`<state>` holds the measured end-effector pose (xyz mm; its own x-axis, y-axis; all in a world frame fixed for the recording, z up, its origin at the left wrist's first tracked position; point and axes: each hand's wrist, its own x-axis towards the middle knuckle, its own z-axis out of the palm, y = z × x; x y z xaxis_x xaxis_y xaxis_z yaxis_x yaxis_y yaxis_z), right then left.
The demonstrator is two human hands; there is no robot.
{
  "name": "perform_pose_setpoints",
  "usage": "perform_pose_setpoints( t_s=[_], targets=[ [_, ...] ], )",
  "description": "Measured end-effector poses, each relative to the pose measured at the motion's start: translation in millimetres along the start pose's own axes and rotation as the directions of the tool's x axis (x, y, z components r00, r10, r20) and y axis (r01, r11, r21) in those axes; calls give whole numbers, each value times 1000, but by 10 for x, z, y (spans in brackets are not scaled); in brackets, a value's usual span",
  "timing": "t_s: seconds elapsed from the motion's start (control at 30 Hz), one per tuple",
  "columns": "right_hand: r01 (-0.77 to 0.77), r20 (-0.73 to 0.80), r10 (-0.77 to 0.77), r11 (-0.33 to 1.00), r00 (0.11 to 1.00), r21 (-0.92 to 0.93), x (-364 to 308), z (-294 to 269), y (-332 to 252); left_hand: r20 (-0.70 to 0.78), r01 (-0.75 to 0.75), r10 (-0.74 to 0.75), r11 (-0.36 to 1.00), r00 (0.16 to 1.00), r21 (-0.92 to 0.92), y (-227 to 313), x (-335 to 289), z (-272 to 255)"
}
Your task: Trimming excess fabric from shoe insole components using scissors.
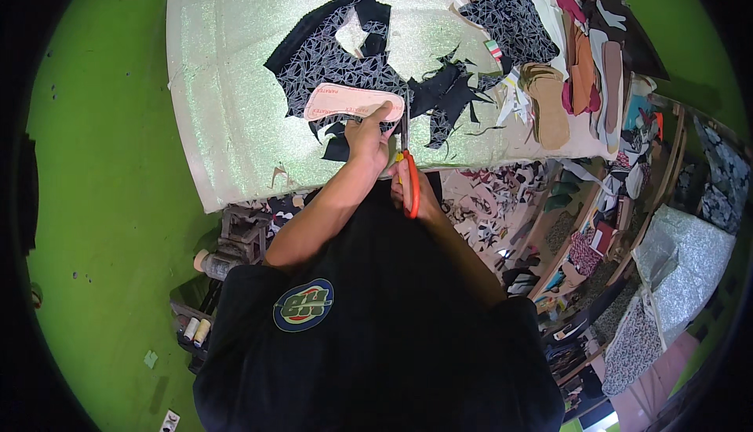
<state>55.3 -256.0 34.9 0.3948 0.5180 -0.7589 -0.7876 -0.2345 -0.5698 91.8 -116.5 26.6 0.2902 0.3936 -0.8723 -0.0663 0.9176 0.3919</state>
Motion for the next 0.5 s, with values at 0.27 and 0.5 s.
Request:
perform_pose_setpoints(
  t_s=[0.27, 0.5],
  targets=[
    [33, 10, -33, 999, 999, -37, -55, -31, -68, 43, -17, 18, 999, 999, -34, 12, -1, -24],
    [-40, -7, 40, 972, 999, -233, -127, -106, -250, 48, -14, 14, 1000, 999, 3, 11, 21, -50]
  ],
)
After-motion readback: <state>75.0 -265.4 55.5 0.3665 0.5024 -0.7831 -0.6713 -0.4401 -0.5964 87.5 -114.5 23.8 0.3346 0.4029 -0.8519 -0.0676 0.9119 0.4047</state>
